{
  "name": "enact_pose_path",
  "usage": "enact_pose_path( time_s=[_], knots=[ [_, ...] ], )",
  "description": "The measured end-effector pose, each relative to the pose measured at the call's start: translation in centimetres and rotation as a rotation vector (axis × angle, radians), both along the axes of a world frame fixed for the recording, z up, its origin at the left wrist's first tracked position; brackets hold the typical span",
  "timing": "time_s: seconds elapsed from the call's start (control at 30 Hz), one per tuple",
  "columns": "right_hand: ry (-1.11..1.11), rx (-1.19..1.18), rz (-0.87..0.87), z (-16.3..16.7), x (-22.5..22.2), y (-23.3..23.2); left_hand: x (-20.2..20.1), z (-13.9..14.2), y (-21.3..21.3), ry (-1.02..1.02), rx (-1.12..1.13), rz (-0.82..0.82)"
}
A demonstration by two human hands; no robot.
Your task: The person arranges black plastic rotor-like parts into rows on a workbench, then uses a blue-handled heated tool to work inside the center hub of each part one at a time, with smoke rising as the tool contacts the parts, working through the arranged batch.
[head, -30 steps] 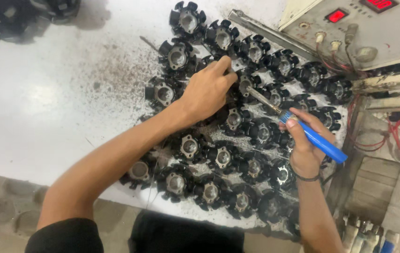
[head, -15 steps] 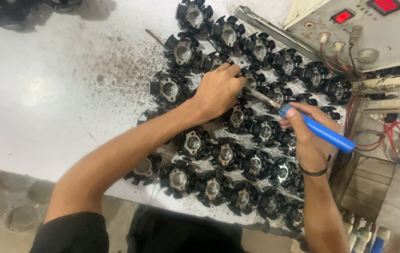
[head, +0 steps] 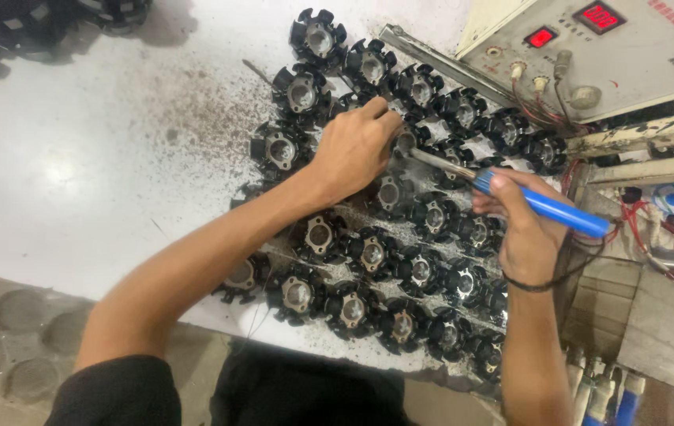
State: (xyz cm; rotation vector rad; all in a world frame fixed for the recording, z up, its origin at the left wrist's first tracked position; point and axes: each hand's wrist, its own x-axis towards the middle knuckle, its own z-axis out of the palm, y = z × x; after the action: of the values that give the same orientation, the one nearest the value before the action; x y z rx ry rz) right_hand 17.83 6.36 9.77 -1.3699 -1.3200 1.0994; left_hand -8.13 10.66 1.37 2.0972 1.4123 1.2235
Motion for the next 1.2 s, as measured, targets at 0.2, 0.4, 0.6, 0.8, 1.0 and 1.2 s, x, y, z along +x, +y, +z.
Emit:
enact_pose_path(
  time_s=[0.2, 0.4, 0.6, 0.8, 1.0, 1.2],
  knots=[
    [-0.038, 0.090, -0.066, -4.4, -0.1, -8.4, -1.7, 0.0, -5.7, 0.211, -0.019, -0.135],
    [-0.193, 0.119, 0.016, -5.1, 0.2, -10.1, -1.6, -1.0, -7.0, 0.157, 0.050, -0.114],
    [-0.289, 0.064, 0.019, -3.5, -0.7, -9.8, -1.2, -1.5, -7.2, 0.177, 0.005, -0.079],
    [-0.484, 0.104, 0.074, -1.5, -1.7, -9.3, -0.9, -2.0, -6.8, 0.161, -0.017, -0.113],
    [-0.382, 0.081, 0.089, -0.4, -2.8, -8.5, -0.5, -1.9, -6.9, 0.180, -0.061, -0.155],
    [-0.331, 0.108, 0.087, -0.5, -3.0, -7.7, 0.1, -2.7, -7.0, 0.117, -0.046, -0.151]
  ],
)
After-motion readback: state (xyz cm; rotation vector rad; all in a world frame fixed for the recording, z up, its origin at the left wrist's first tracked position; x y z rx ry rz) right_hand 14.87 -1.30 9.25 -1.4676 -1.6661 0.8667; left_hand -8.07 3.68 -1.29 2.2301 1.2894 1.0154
